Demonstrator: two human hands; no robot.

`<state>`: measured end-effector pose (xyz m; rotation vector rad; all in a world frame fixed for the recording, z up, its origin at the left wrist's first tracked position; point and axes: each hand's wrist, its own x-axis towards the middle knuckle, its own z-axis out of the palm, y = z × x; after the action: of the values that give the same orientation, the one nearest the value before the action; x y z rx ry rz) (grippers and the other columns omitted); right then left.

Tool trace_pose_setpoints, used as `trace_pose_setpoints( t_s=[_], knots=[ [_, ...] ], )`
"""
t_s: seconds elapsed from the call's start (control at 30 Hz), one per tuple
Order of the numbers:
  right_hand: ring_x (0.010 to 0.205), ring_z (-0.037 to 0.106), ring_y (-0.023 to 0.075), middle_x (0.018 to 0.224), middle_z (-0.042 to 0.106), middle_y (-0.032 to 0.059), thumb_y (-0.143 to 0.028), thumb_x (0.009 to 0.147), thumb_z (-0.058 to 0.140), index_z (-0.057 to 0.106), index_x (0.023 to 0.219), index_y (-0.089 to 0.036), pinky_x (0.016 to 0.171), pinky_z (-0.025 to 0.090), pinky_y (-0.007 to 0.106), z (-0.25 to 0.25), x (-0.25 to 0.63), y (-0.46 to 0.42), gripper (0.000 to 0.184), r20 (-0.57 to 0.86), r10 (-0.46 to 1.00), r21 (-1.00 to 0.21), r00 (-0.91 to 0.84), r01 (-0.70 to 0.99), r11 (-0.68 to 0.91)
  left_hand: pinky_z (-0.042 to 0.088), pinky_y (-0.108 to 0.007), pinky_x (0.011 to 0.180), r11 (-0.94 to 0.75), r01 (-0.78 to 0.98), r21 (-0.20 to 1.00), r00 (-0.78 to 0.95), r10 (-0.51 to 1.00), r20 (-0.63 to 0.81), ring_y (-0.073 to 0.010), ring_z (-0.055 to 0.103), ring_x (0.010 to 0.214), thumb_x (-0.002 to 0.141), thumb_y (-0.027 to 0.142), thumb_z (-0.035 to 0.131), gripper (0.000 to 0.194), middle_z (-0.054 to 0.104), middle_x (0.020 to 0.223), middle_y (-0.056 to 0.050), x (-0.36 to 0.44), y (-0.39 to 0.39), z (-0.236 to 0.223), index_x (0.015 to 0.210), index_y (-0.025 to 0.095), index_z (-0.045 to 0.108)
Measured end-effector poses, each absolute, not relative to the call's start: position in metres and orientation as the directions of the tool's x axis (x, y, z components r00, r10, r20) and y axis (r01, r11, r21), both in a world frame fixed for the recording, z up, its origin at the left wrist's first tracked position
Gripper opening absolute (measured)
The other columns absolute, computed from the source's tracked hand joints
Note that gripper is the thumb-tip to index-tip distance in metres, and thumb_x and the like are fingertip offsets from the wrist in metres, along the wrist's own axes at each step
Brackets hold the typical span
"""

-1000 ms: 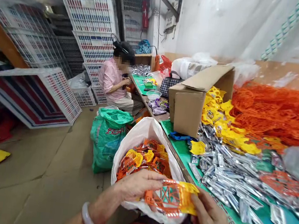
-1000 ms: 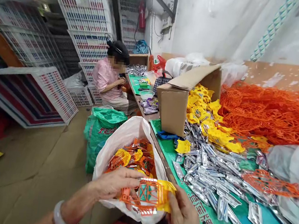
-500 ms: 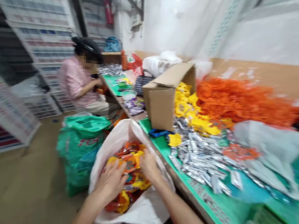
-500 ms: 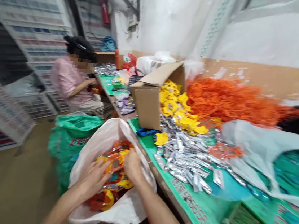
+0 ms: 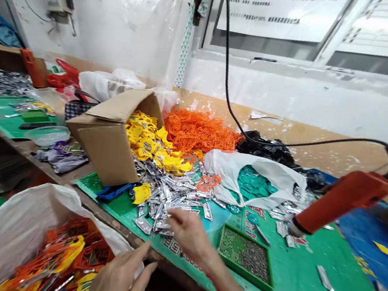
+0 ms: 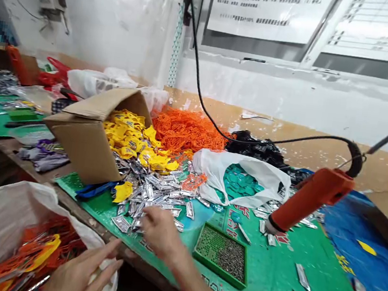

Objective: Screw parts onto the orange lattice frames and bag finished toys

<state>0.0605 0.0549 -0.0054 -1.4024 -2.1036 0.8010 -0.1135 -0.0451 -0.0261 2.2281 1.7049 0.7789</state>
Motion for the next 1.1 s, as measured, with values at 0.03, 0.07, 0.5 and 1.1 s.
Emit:
trace_pose_setpoints(
  t_s=[0.03, 0.07, 0.5, 1.1],
  knots=[
    [0.075, 0.063, 0.0132, 0.084, 0.068, 0.0015, -0.023, 0.091, 0.052, 0.067, 0.095, -0.013, 0.067, 0.050, 0.026, -0.001, 0.086, 0.069, 0.018, 0.051, 0.962, -0.673, -0.266, 0.703, 0.230, 0.054, -0.025, 0.073, -0.313, 0.795, 0.519, 0.215, 0.946, 0.241, -0.0207, 0.071, 0.089, 0.094, 0.032, 0.044, 0.032, 0.076, 0.097, -0.005, -0.096, -0.037, -0.020, 0.118, 0.024, 0.064],
    [0.080, 0.064, 0.0146, 0.092, 0.067, 0.0035, -0.029, 0.091, 0.055, 0.064, 0.101, -0.013, 0.071, 0.053, 0.031, 0.002, 0.111, 0.084, 0.021, 0.030, 0.983, -0.644, -0.181, 0.749, 0.157, 0.053, -0.025, 0.071, -0.332, 0.773, 0.541, 0.261, 0.943, 0.206, -0.0200, 0.071, 0.085, 0.094, 0.030, 0.043, 0.030, 0.076, 0.093, -0.005, -0.078, -0.028, -0.014, 0.113, 0.023, 0.066],
    [0.102, 0.061, 0.0214, 0.120, 0.060, 0.0080, -0.034, 0.090, 0.058, 0.058, 0.118, -0.016, 0.084, 0.053, 0.040, -0.008, 0.235, 0.126, 0.033, -0.152, 0.981, -0.354, 0.124, 0.919, -0.171, 0.053, -0.044, 0.086, -0.279, 0.883, 0.379, 0.234, 0.959, 0.160, -0.0229, 0.061, 0.103, 0.091, 0.033, 0.058, 0.034, 0.058, 0.123, -0.009, 0.061, 0.166, -0.015, 0.121, 0.018, 0.056],
    [0.101, 0.062, 0.0201, 0.116, 0.061, 0.0085, -0.035, 0.090, 0.057, 0.058, 0.116, -0.015, 0.086, 0.052, 0.041, -0.028, 0.221, 0.111, 0.032, -0.122, 0.942, -0.129, 0.314, 0.936, -0.329, 0.048, -0.032, 0.086, -0.181, 0.458, 0.870, 0.072, 0.983, 0.166, -0.0216, 0.062, 0.097, 0.085, 0.020, 0.048, 0.030, 0.070, 0.102, -0.006, -0.007, 0.085, 0.000, 0.103, 0.016, 0.071]
  ],
)
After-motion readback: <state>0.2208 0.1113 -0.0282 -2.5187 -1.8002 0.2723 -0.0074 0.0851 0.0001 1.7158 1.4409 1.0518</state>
